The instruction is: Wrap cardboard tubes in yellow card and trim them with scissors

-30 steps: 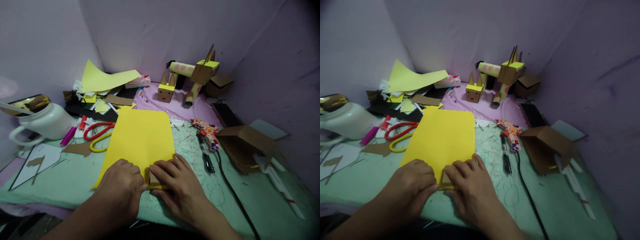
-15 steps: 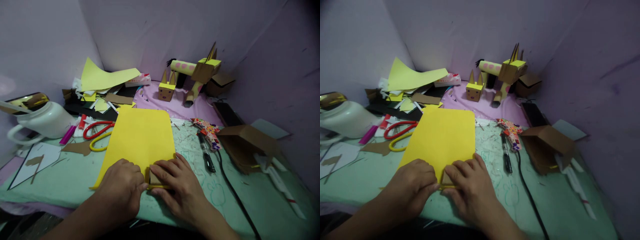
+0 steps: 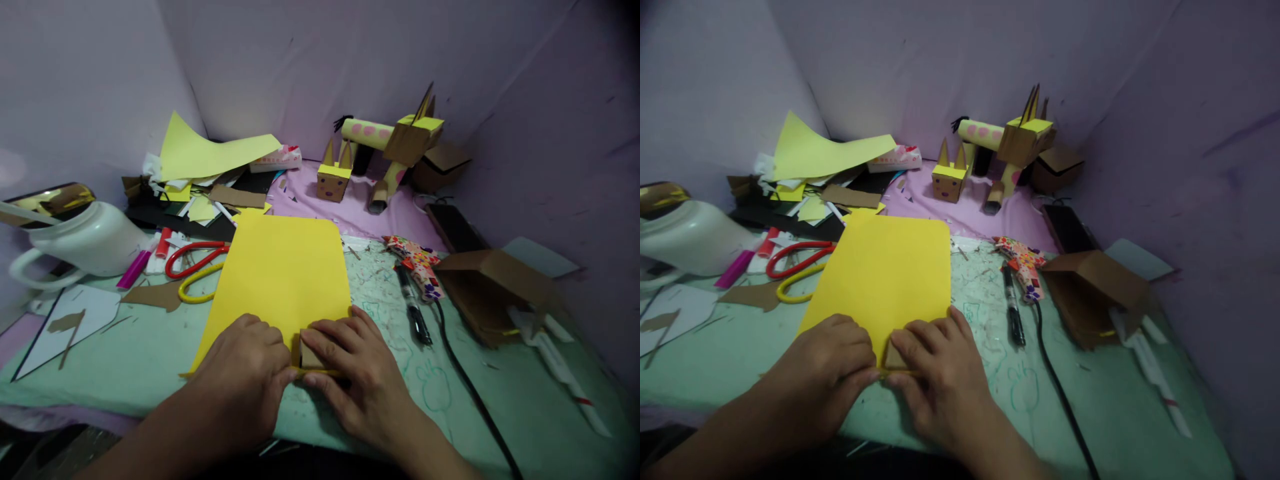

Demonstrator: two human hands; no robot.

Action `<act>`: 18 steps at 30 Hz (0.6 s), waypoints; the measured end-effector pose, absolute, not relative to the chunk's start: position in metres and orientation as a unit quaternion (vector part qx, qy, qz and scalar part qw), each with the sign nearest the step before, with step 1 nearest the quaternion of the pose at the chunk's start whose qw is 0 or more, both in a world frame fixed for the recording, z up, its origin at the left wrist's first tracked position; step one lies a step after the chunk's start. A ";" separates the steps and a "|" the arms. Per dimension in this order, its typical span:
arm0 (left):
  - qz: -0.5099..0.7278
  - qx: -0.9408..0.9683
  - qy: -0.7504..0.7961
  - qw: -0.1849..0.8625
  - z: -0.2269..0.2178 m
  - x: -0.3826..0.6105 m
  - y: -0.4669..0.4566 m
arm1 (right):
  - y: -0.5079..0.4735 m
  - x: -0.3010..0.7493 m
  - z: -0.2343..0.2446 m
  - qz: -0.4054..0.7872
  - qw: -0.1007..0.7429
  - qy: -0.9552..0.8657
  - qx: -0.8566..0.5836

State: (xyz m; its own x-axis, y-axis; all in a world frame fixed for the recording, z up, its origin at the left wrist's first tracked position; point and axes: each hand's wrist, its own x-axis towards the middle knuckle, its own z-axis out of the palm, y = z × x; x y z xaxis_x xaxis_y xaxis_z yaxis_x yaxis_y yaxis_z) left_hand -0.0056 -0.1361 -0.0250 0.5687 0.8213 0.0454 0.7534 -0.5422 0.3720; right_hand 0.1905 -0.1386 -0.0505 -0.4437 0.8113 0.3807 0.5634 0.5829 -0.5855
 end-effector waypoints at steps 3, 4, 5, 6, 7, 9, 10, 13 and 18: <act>0.136 0.876 0.448 0.118 -0.018 -0.004 -0.142 | -0.139 0.191 -0.051 0.189 0.325 -0.827 -0.418; 0.146 0.874 0.455 0.089 -0.015 -0.004 -0.146 | -0.139 0.191 -0.051 0.189 0.325 -0.827 -0.418; 0.161 0.869 0.464 0.056 -0.013 -0.003 -0.152 | -0.139 0.191 -0.051 0.189 0.325 -0.827 -0.418; 0.178 0.861 0.476 0.026 -0.011 -0.002 -0.160 | -0.139 0.191 -0.051 0.189 0.325 -0.827 -0.418; 0.196 0.852 0.486 0.012 -0.010 -0.001 -0.167 | -0.139 0.191 -0.050 0.190 0.323 -0.828 -0.418; 0.231 0.827 0.512 0.026 -0.012 0.003 -0.182 | -0.139 0.191 -0.050 0.193 0.322 -0.828 -0.417; 0.244 0.816 0.522 0.046 -0.014 0.006 -0.187 | -0.139 0.191 -0.050 0.194 0.320 -0.828 -0.417; 0.264 0.780 0.557 0.109 -0.025 0.013 -0.191 | -0.138 0.191 -0.050 0.195 0.319 -0.828 -0.418; 0.254 0.747 0.591 0.169 -0.039 0.019 -0.175 | -0.138 0.191 -0.049 0.200 0.321 -0.828 -0.415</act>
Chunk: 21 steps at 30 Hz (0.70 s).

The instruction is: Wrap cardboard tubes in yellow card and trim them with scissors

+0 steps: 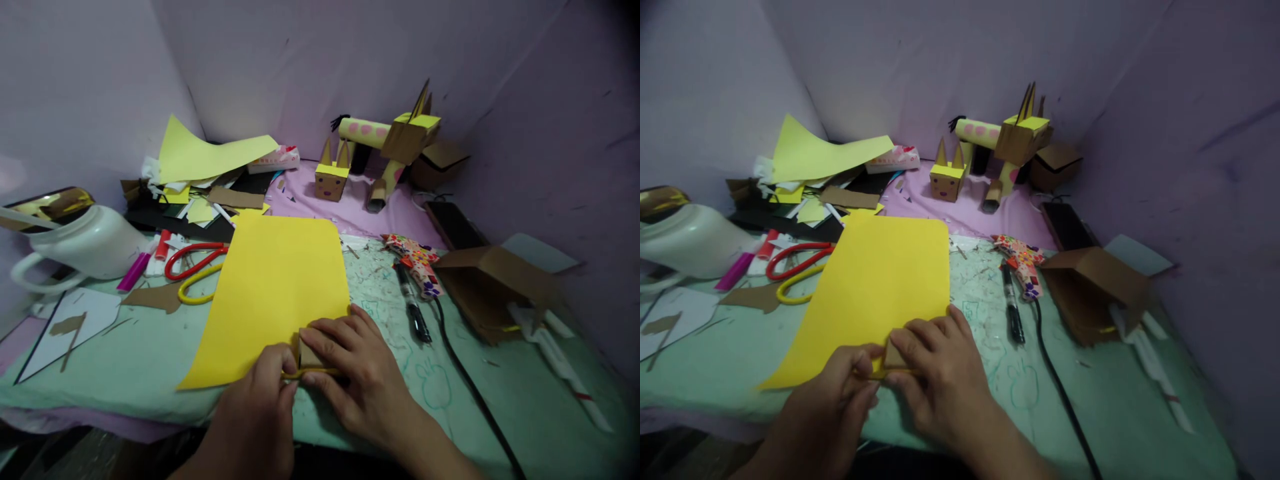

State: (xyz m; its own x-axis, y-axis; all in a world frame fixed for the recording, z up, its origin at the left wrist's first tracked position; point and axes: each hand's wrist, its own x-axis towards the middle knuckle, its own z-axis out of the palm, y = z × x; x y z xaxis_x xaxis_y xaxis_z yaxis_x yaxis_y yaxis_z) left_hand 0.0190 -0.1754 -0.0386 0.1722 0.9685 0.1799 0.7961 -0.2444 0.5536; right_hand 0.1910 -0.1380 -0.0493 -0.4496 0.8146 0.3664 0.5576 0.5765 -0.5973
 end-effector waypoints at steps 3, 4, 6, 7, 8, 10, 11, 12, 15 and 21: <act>0.277 0.757 0.572 0.153 -0.039 0.020 -0.168 | -0.138 0.191 -0.049 0.203 0.321 -0.825 -0.419; 0.282 0.763 0.563 0.146 -0.038 0.021 -0.167 | -0.138 0.191 -0.049 0.204 0.321 -0.825 -0.419; 0.296 0.769 0.551 0.132 -0.037 0.020 -0.165 | -0.138 0.191 -0.048 0.206 0.319 -0.826 -0.417; 0.301 0.769 0.550 0.128 -0.036 0.020 -0.164 | -0.138 0.192 -0.048 0.207 0.318 -0.827 -0.415; 0.302 0.769 0.548 0.127 -0.036 0.019 -0.164 | -0.138 0.192 -0.048 0.207 0.318 -0.828 -0.413; 0.294 0.776 0.546 0.118 -0.038 0.018 -0.164 | -0.138 0.192 -0.048 0.205 0.317 -0.830 -0.411; 0.286 0.781 0.544 0.110 -0.039 0.017 -0.165 | -0.138 0.192 -0.048 0.203 0.318 -0.830 -0.411; 0.279 0.787 0.542 0.099 -0.041 0.016 -0.166 | -0.138 0.192 -0.048 0.202 0.318 -0.830 -0.412; 0.262 0.796 0.541 0.072 -0.046 0.016 -0.168 | -0.138 0.193 -0.048 0.203 0.314 -0.830 -0.414; 0.244 0.803 0.540 0.061 -0.050 0.017 -0.169 | -0.138 0.194 -0.047 0.206 0.308 -0.835 -0.408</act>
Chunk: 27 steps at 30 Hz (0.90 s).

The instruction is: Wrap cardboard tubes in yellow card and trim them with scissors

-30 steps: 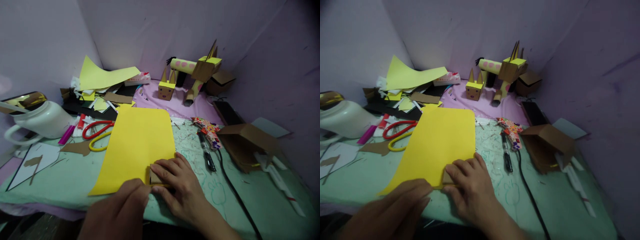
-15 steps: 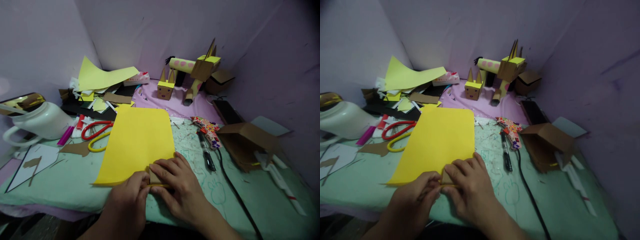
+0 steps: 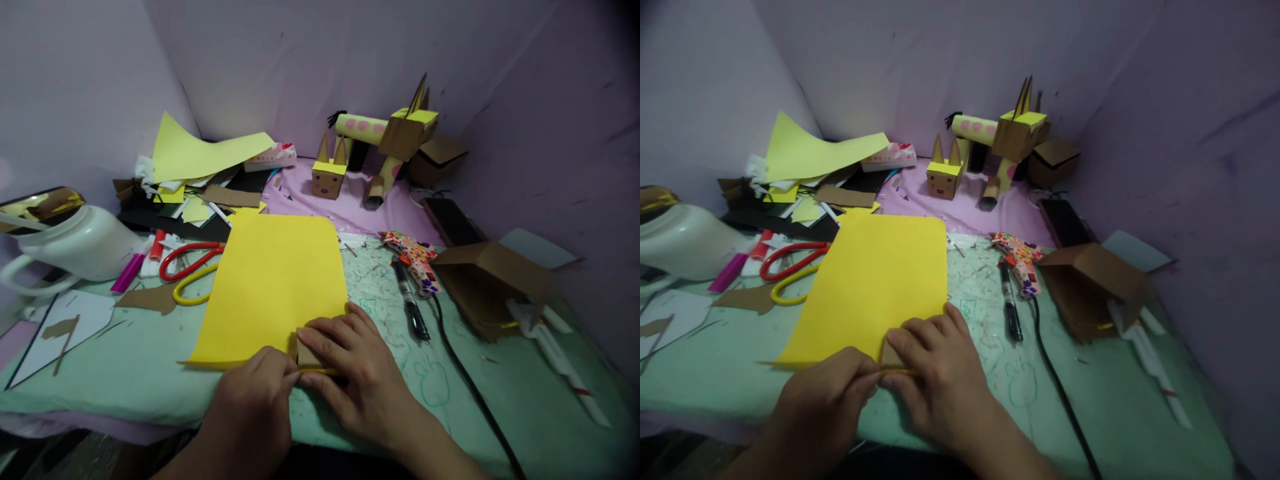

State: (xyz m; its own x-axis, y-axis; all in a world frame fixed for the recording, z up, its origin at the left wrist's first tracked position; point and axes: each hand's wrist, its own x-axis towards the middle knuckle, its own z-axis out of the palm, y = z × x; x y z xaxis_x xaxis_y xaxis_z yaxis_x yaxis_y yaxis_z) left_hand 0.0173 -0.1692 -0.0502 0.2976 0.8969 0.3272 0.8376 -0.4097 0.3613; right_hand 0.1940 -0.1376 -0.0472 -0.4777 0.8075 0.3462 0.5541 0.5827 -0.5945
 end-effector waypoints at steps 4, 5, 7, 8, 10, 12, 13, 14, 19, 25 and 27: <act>0.254 0.775 0.563 0.131 -0.050 0.015 -0.166 | -0.138 0.194 -0.048 0.201 0.308 -0.836 -0.406; 0.256 0.763 0.571 0.162 -0.049 0.015 -0.164 | -0.138 0.193 -0.048 0.200 0.308 -0.837 -0.406; 0.267 0.742 0.578 0.210 -0.045 0.014 -0.161 | -0.137 0.193 -0.048 0.198 0.308 -0.838 -0.404; 0.275 0.739 0.573 0.224 -0.042 0.014 -0.159 | -0.137 0.193 -0.048 0.198 0.308 -0.839 -0.404; 0.290 0.749 0.549 0.233 -0.037 0.014 -0.155 | -0.137 0.193 -0.048 0.197 0.310 -0.839 -0.402; 0.294 0.761 0.530 0.232 -0.034 0.015 -0.153 | -0.137 0.194 -0.048 0.195 0.311 -0.839 -0.401; 0.295 0.760 0.530 0.233 -0.034 0.015 -0.153 | -0.137 0.194 -0.047 0.195 0.310 -0.840 -0.401; 0.297 0.754 0.537 0.235 -0.035 0.015 -0.154 | -0.137 0.194 -0.047 0.196 0.308 -0.840 -0.401; 0.292 0.721 0.575 0.256 -0.046 0.015 -0.159 | -0.137 0.192 -0.045 0.200 0.304 -0.841 -0.401; 0.273 0.696 0.590 0.306 -0.043 0.014 -0.157 | -0.143 0.204 -0.044 0.172 0.314 -0.841 -0.405; 0.262 0.684 0.598 0.325 -0.040 0.014 -0.156 | -0.149 0.216 -0.046 0.153 0.375 -0.799 -0.445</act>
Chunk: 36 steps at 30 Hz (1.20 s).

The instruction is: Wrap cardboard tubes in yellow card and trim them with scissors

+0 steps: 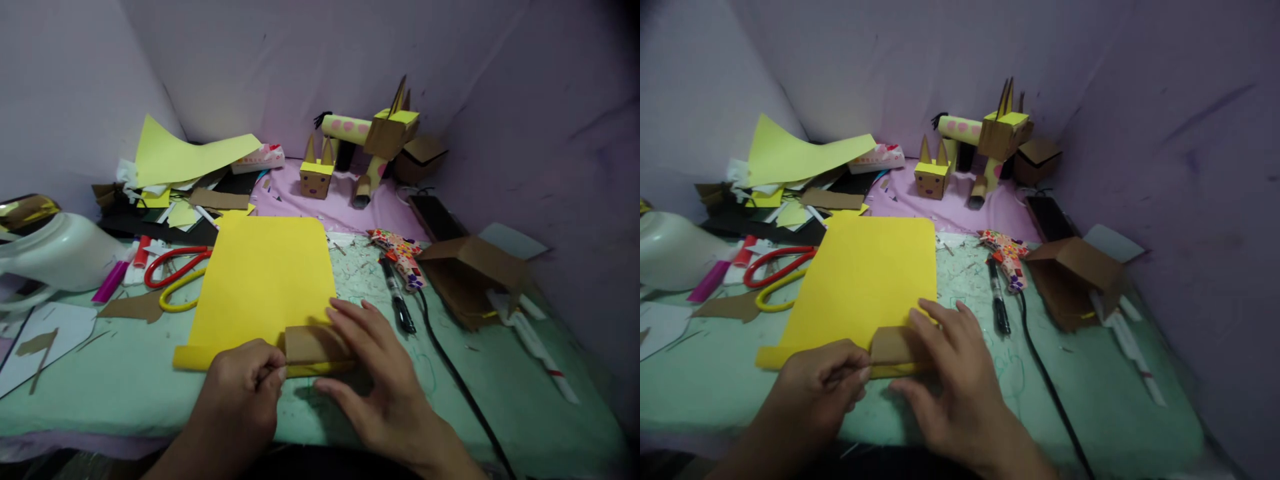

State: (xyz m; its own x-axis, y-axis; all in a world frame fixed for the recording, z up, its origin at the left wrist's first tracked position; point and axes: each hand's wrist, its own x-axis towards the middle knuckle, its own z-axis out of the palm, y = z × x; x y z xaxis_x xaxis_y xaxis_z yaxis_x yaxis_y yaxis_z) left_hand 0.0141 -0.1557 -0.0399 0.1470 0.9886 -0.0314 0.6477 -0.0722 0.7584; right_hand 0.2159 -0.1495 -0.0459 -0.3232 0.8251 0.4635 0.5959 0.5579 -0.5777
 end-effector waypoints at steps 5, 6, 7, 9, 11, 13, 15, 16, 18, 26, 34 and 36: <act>0.227 0.622 0.648 0.376 -0.030 0.019 -0.154 | -0.167 0.244 -0.053 0.273 0.461 -0.565 -0.627; 0.219 0.610 0.659 0.381 -0.028 0.020 -0.154 | -0.169 0.245 -0.053 0.329 0.447 -0.533 -0.639; 0.214 0.600 0.668 0.385 -0.026 0.021 -0.154 | -0.171 0.245 -0.053 0.381 0.432 -0.509 -0.640; 0.210 0.590 0.675 0.389 -0.024 0.023 -0.154 | -0.172 0.239 -0.051 0.471 0.414 -0.476 -0.616; 0.209 0.589 0.676 0.390 -0.021 0.025 -0.154 | -0.171 0.229 -0.048 0.545 0.412 -0.444 -0.580; 0.213 0.590 0.675 0.389 -0.020 0.025 -0.154 | -0.170 0.218 -0.047 0.594 0.411 -0.415 -0.553; 0.212 0.596 0.671 0.387 -0.018 0.026 -0.154 | -0.168 0.210 -0.047 0.603 0.414 -0.398 -0.554; 0.208 0.601 0.669 0.384 -0.018 0.026 -0.154 | -0.168 0.208 -0.048 0.598 0.416 -0.392 -0.561; 0.195 0.615 0.667 0.373 -0.017 0.025 -0.154 | -0.168 0.205 -0.050 0.587 0.421 -0.385 -0.574; 0.148 0.686 0.629 0.336 -0.024 0.016 -0.151 | -0.176 0.207 -0.058 0.535 0.394 -0.456 -0.591; 0.134 0.662 0.633 0.380 -0.022 0.017 -0.151 | -0.178 0.207 -0.060 0.507 0.381 -0.502 -0.588; 0.132 0.656 0.633 0.389 -0.021 0.017 -0.151 | -0.179 0.207 -0.061 0.507 0.379 -0.502 -0.589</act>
State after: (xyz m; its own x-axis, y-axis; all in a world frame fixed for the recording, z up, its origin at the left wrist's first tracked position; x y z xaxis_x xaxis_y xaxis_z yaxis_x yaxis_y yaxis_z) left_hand 0.0169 -0.1505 -0.0214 0.1639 0.9332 -0.3197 0.7282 0.1042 0.6774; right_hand 0.2067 -0.1786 -0.0609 -0.0193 0.9759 -0.2174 0.2075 -0.2088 -0.9557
